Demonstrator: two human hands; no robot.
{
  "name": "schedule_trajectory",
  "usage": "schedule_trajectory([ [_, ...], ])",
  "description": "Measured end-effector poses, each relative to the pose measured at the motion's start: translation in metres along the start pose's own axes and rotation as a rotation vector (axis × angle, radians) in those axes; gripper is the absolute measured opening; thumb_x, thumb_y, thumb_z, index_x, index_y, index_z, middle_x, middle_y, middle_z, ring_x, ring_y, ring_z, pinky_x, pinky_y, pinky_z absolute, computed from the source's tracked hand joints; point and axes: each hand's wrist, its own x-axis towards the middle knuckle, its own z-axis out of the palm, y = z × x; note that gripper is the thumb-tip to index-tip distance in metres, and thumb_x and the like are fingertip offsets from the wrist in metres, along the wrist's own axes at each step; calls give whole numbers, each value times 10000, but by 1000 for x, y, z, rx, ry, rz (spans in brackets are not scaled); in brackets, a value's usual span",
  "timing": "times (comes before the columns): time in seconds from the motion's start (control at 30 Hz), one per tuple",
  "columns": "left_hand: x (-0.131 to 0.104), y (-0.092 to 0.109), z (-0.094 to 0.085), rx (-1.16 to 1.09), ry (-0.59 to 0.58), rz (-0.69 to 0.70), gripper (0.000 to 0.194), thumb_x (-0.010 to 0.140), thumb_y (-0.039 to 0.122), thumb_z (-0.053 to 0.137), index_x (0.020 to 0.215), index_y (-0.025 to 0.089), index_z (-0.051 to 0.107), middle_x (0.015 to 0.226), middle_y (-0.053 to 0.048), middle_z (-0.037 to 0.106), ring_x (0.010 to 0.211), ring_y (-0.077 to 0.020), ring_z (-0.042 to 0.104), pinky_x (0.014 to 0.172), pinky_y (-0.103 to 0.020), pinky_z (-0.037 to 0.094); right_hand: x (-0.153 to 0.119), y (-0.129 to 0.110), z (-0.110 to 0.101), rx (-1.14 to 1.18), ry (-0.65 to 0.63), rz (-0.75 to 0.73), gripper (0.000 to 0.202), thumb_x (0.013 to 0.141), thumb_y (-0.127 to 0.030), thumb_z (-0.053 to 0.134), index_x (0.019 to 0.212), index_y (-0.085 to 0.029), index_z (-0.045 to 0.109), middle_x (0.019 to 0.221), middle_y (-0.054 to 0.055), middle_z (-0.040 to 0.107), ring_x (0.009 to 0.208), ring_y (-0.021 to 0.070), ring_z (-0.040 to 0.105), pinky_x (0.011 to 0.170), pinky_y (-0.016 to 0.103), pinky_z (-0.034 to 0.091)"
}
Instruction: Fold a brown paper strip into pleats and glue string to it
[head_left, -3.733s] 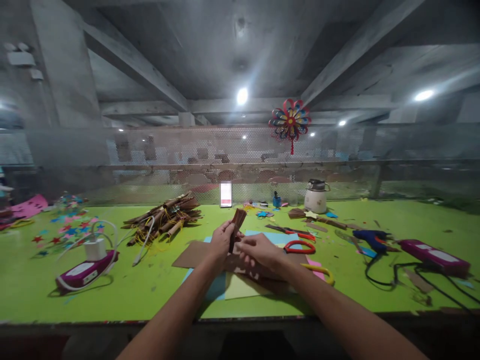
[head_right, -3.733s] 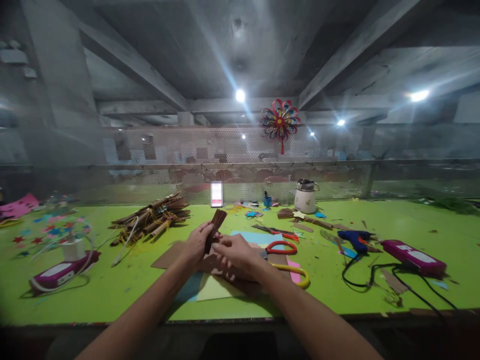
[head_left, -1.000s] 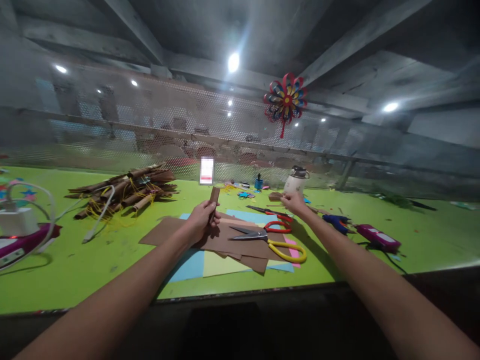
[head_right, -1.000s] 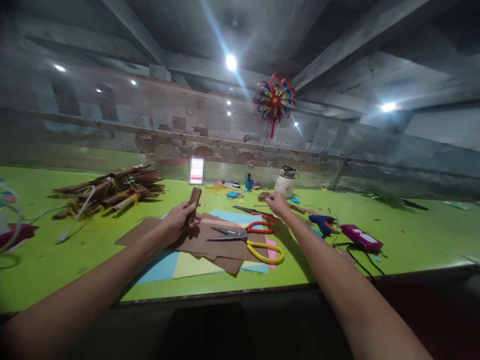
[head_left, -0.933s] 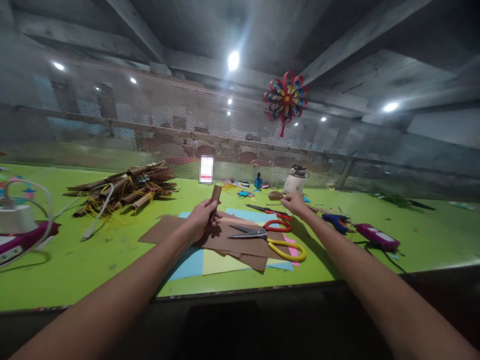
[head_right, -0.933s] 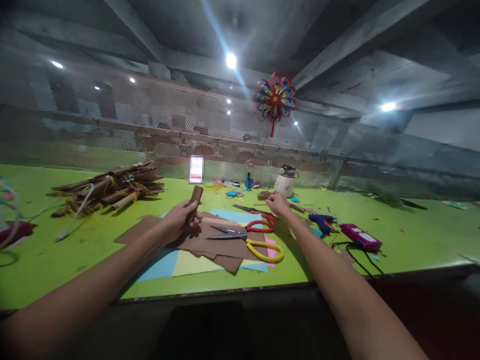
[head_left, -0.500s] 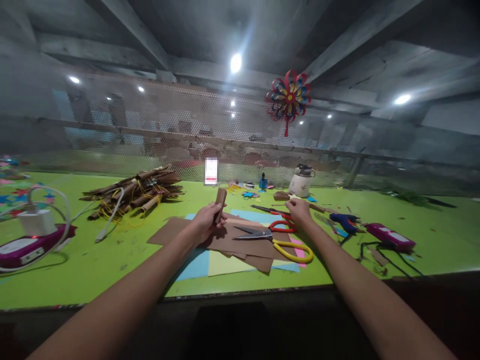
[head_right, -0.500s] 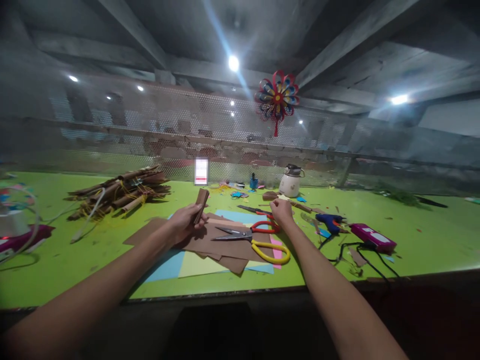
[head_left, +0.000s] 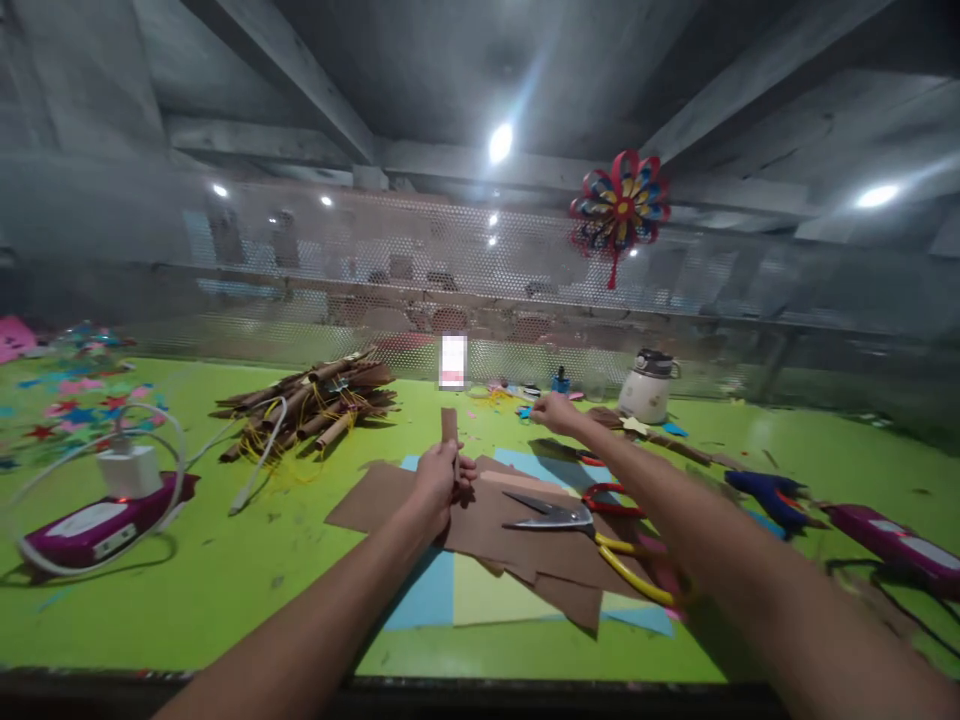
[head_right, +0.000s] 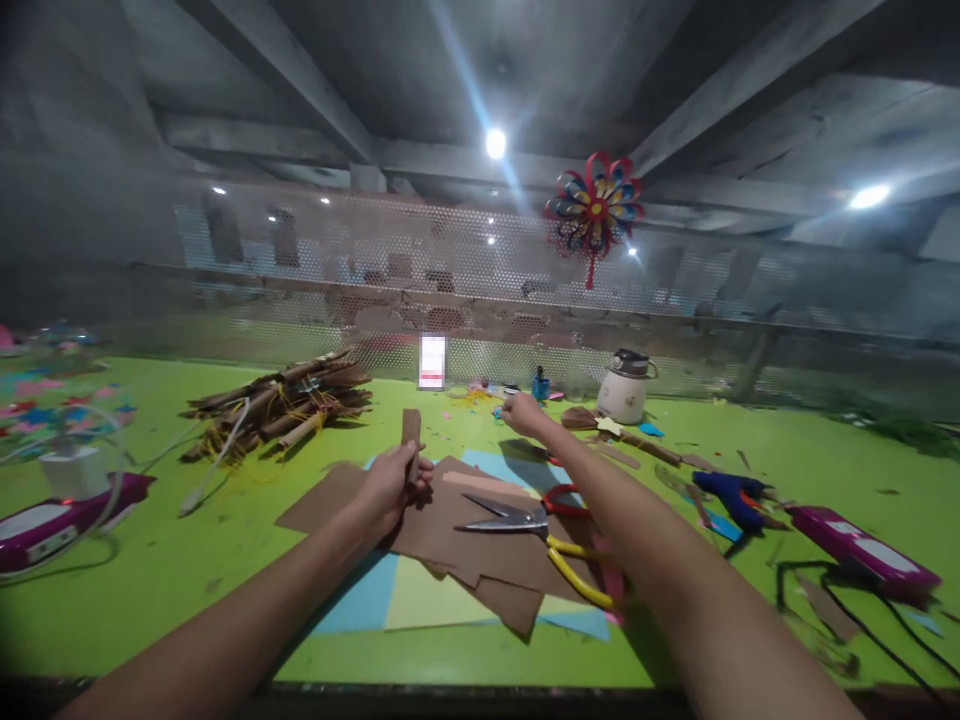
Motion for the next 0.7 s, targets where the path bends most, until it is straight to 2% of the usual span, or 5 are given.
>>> schedule_trajectory([
  [0.1,0,-1,1,-28,18,-22,109,898,243,375,884,165,450,565,22,538,371,-65,443,388,-170,348,51,-22,30,6,-73,47,297,881,-318,547,1122,-147,570,1151,75,572,957,210,584,792,375,505],
  [0.2,2,-3,1,-40,48,-41,108,900,254,371,862,175,435,565,24,535,379,-69,452,375,-167,327,87,-34,60,17,-96,105,311,888,-314,539,1157,-158,545,1173,84,555,984,211,576,815,393,501],
  [0.33,3,-7,1,-71,43,-75,133,882,306,411,854,181,446,559,31,530,366,-73,449,378,-178,331,110,-37,85,54,-106,158,310,893,-309,534,1163,-158,537,1169,93,555,980,201,578,820,398,499],
  [0.5,2,-7,0,-110,28,-77,143,856,322,463,850,179,461,573,25,543,393,-71,475,411,-175,346,114,-31,85,178,-118,165,305,891,-313,535,1156,-163,544,1169,84,557,982,206,577,817,393,500],
  [0.7,-2,-2,0,-79,19,-112,123,874,292,414,830,183,448,555,34,524,355,-65,427,388,-178,325,95,-18,58,406,-93,160,336,878,-307,554,1178,-155,534,1195,82,544,980,212,576,790,392,509],
])
